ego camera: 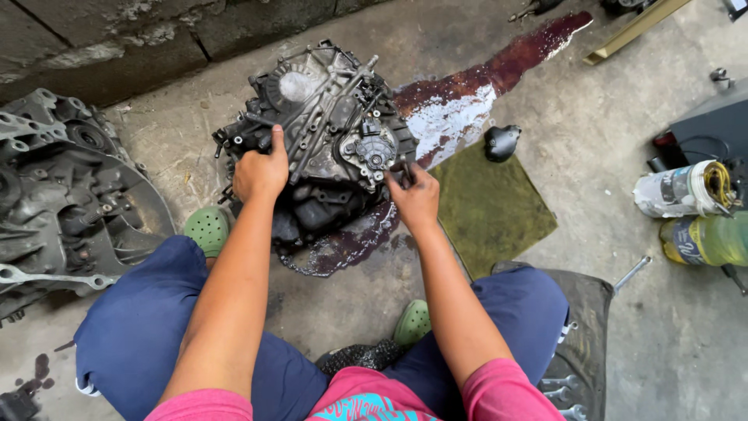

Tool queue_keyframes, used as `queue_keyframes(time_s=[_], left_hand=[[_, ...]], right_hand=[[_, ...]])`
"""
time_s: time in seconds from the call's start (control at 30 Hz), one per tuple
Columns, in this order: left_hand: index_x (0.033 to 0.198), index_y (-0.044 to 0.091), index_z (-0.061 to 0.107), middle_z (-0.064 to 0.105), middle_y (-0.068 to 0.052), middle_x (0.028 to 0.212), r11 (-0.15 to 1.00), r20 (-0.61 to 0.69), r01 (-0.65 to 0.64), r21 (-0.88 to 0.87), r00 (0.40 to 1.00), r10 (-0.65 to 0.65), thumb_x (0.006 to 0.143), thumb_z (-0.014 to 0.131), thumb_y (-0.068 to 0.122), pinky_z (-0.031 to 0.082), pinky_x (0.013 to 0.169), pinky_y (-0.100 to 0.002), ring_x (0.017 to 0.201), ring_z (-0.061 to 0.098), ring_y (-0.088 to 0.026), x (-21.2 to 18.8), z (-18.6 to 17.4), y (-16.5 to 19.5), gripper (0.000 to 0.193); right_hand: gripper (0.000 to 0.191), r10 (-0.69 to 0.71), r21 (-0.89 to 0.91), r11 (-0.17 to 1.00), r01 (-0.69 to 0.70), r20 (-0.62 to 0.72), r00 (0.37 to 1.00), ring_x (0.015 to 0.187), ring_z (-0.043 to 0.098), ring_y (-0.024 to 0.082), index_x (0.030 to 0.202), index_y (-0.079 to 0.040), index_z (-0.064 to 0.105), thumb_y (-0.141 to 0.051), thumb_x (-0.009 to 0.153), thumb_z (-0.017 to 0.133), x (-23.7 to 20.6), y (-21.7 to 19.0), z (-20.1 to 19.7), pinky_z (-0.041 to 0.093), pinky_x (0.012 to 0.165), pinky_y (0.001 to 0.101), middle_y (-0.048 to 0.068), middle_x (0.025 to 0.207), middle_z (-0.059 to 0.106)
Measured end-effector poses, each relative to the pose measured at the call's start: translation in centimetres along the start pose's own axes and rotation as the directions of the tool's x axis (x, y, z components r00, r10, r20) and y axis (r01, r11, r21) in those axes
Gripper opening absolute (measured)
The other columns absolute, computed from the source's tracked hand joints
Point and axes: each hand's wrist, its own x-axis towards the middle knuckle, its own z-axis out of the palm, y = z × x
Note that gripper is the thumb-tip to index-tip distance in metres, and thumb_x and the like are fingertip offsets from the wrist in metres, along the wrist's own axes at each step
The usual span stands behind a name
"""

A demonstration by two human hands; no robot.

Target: The person uses a wrench to loosen and remove bolts from a disassembled engine block resting on the floor. They repeatedly reposition the wrench and remove fasteners from the engine casing.

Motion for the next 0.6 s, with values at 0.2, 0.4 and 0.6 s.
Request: queue_keyframes(time_s=[0.2,0.4,0.6], left_hand=[[0.103,0.000,0.077,0.071,-0.027,0.112,1.000,-0.005,-0.018,0.002,1.000,0.018,0.087,0.040,0.088,0.051,0.093,-0.052,0.110,0.067,-0.045,0.3,0.2,-0.2,0.097],[0.103,0.001,0.077,0.072,-0.027,0.112,1.000,0.007,0.002,0.013,1.000,-0.002,0.087,0.039,0.088,0.052,0.093,-0.052,0.110,0.067,-0.044,0.6,0.6,-0.4,0.097],[0.104,0.000,0.077,0.071,-0.027,0.113,1.000,0.007,0.000,0.022,1.000,0.000,0.086,0.039,0.089,0.051,0.093,-0.052,0.111,0.067,-0.044,0.9,0.7,-0.5,0.098]], right_hand=[[0.022,0.085,0.028,0.996,-0.087,0.046,0.995,0.053,0.049,0.019,0.093,-0.007,0.076,-0.024,0.082,0.083,0.2,0.0,-0.1,0.044,0.053,0.0362,0.007,0.060,0.056],[0.020,0.028,0.026,0.999,-0.031,0.081,0.996,0.053,0.049,0.020,0.093,-0.006,0.075,-0.023,0.084,0.083,0.6,-0.1,-0.2,0.043,0.054,0.0370,0.008,0.060,0.055],[0.018,-0.083,-0.010,0.996,0.084,0.045,0.996,0.060,0.060,0.029,0.094,-0.005,0.071,-0.020,0.088,0.080,-0.1,1.0,0.7,0.049,0.060,0.0403,0.012,0.067,0.062]])
